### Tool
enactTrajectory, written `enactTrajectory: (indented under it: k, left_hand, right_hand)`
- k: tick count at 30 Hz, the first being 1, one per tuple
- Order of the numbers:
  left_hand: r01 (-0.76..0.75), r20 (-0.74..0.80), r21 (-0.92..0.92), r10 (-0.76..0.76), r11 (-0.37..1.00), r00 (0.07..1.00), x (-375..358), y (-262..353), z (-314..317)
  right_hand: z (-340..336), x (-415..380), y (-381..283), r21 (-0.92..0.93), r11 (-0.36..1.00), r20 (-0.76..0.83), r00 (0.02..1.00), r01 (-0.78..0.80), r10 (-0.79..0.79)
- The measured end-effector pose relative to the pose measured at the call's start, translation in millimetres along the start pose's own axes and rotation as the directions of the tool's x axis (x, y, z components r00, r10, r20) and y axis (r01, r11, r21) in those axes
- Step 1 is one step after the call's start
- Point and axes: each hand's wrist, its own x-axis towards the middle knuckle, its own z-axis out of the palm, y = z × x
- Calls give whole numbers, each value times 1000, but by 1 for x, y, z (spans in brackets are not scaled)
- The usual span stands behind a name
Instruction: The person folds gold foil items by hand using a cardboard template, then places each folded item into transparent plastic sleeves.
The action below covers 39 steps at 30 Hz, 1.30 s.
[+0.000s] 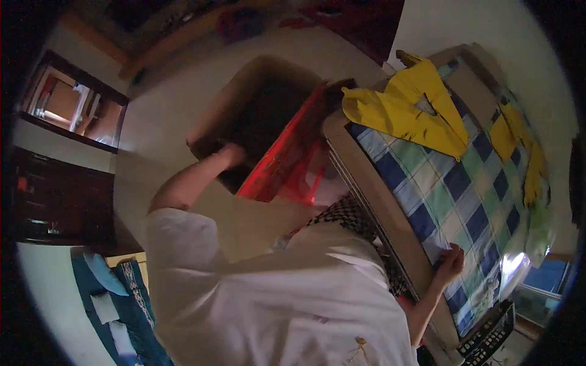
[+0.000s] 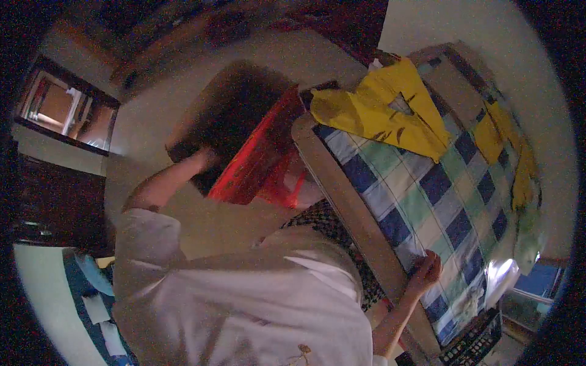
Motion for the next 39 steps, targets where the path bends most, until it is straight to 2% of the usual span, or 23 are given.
enactTrajectory:
  k: [2, 5, 9, 12, 15, 18, 20, 21, 23, 24, 30, 33, 36, 38, 39]
  left_hand:
    - [34, -2, 44, -34, 998, 999, 4, 10, -8]
    - [-2, 28, -16, 2, 1000, 1000, 7, 5, -13]
    - [-56, 30, -99, 59, 994, 998, 16, -5, -7]
    - [-7, -15, -150, 5, 989, 1000, 24, -5, 6]
    - [29, -195, -332, -98, 943, 976, 19, 4, -4]
    - [50, -46, -232, -63, 971, 997, 22, 6, -14]
    - [63, -77, -258, -85, 964, 993, 14, 11, -29]
    - [71, -89, -273, -99, 959, 991, 9, 14, -34]
    - [53, -219, -141, -83, 989, 972, 3, 20, -26]
    - [51, -283, -70, -69, 996, 957, 2, 19, -22]
    - [-2, -10, -163, 0, 987, 1000, 19, 7, -13]
    - [95, -39, -297, -111, 950, 993, 17, 15, -23]
    - [110, -23, -226, -118, 968, 993, 66, 11, 58]
    - [62, -37, -191, -70, 980, 997, 44, 15, 18]
    - [39, -41, -175, -47, 984, 998, 32, 19, -2]
  right_hand:
    - [-2, 0, 1, -14, 998, -9, 998, -66, 66]
    - [-1, -1, 3, 21, 995, -15, 995, -101, 102]
    - [0, -2, 1, 43, 998, -16, 999, -40, 41]
    - [-4, -1, 6, 63, 997, 26, 999, -38, 37]
    - [-3, -2, -3, 14, 1000, 32, 999, -17, 17]
    - [-1, -2, -5, 63, 996, 31, 998, 60, -62]
    - [1, -1, -2, 150, 973, 12, 984, 175, -179]
    - [0, 0, -2, 97, 988, 11, 992, 121, -123]
    - [0, -1, -3, 0, 1000, 5, 1000, 6, -6]
    - [2, -3, -2, 16, 1000, -5, 1000, 1, -1]
    - [6, -6, -14, -13, 1000, -49, 999, 22, -23]
    - [1, -5, -12, -64, 997, -20, 999, 33, -34]
    - [5, -6, -16, -104, 995, -22, 1000, -1, -1]
    - [4, -5, -10, -85, 996, -36, 999, -35, 32]
    - [3, -5, -5, -93, 996, -25, 1000, -3, 1]
